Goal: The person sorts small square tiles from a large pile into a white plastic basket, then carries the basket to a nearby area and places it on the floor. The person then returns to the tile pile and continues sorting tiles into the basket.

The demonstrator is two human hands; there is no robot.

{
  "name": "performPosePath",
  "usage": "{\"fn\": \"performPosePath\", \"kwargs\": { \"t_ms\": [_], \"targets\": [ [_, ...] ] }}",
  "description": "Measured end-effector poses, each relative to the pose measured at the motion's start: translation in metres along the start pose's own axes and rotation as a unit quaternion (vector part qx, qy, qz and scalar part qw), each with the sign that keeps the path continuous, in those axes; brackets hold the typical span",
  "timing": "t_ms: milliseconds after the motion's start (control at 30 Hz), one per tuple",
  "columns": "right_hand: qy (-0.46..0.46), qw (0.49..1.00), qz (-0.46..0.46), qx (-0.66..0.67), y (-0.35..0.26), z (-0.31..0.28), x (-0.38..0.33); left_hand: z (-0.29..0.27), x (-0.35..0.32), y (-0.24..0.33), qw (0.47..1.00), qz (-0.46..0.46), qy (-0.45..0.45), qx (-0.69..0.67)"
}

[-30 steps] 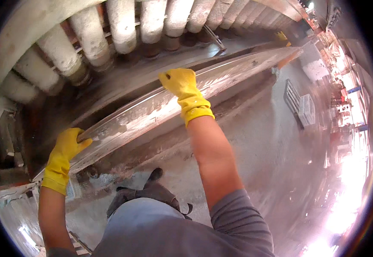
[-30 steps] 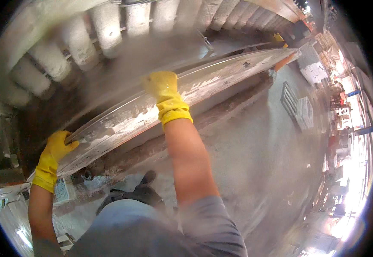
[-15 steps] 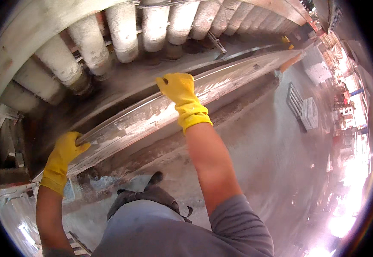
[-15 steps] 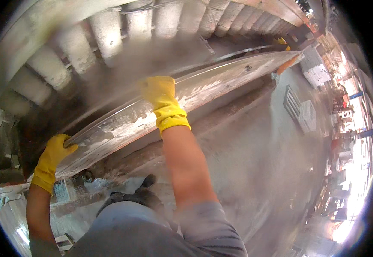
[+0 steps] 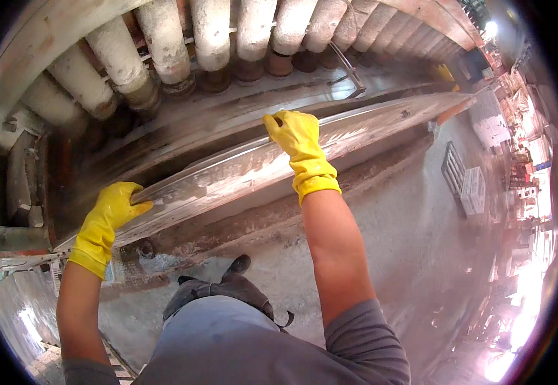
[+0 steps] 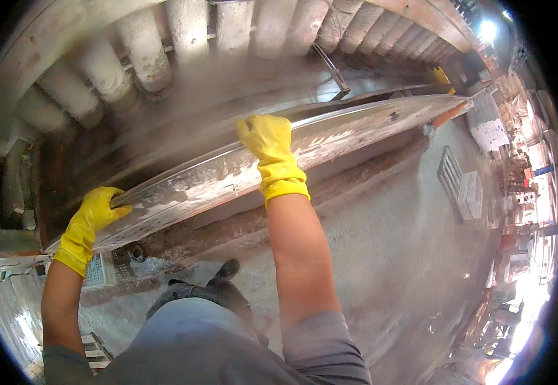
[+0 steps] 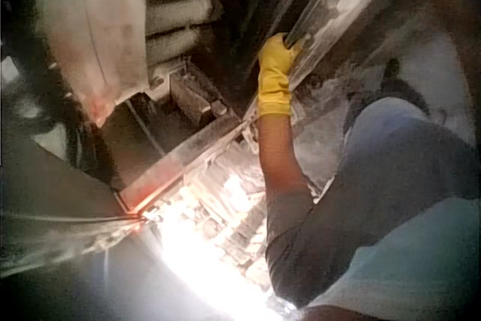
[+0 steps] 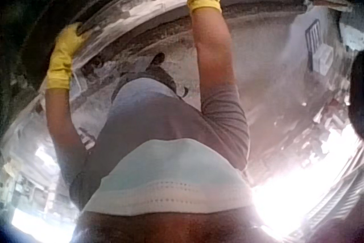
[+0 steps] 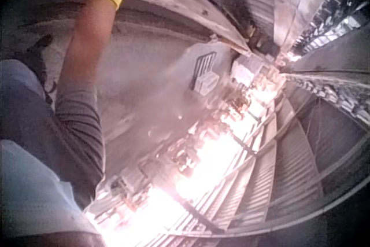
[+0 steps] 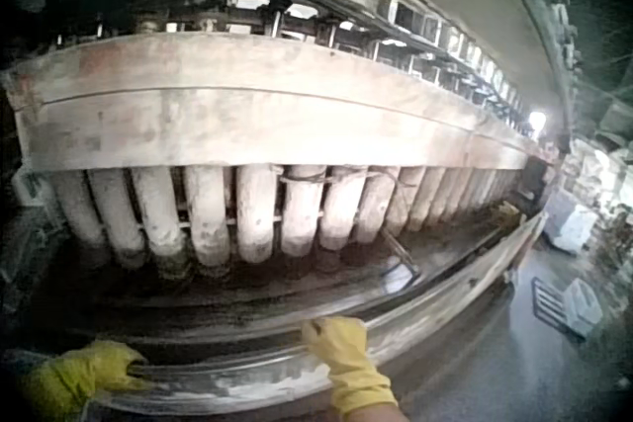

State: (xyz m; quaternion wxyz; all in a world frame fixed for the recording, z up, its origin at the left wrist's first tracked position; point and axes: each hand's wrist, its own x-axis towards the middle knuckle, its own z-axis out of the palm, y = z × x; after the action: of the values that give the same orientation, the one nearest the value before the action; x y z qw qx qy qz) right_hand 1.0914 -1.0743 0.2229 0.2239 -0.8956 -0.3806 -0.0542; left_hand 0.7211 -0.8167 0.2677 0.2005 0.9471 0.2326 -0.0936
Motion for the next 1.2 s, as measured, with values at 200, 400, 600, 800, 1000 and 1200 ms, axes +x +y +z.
{"fn": "performPosePath", "kwargs": {
  "t_ms": [200, 400, 600, 800, 1000, 1200],
  "targets": [
    [0.004, 1.0, -0.007, -0.027, 0.002, 0.005, 0.002, 0.002, 0.002, -0.005, 1.0, -0.001, -0.015, 0.008],
    [0.014, 1.0, -0.014, -0.016, 0.004, 0.007, 0.001, 0.007, 0.002, -0.011, 1.0, 0.003, -0.001, 0.001],
    [-0.01, 0.999, -0.007, -0.035, 0.0, 0.0, 0.001, 0.002, -0.003, 0.0, 1.0, -0.002, 0.017, 0.01],
    [0.019, 1.0, -0.011, -0.008, 0.003, 0.009, 0.001, 0.004, 0.0, -0.006, 1.0, 0.002, 0.0, -0.002],
    [0.024, 1.0, -0.008, -0.008, 0.004, 0.01, 0.0, 0.002, 0.002, -0.005, 1.0, -0.001, -0.005, 0.009],
    [0.015, 1.0, 0.002, 0.004, -0.001, 0.003, 0.001, 0.001, 0.002, -0.004, 1.0, 0.005, 0.002, 0.027]
  ]
}}
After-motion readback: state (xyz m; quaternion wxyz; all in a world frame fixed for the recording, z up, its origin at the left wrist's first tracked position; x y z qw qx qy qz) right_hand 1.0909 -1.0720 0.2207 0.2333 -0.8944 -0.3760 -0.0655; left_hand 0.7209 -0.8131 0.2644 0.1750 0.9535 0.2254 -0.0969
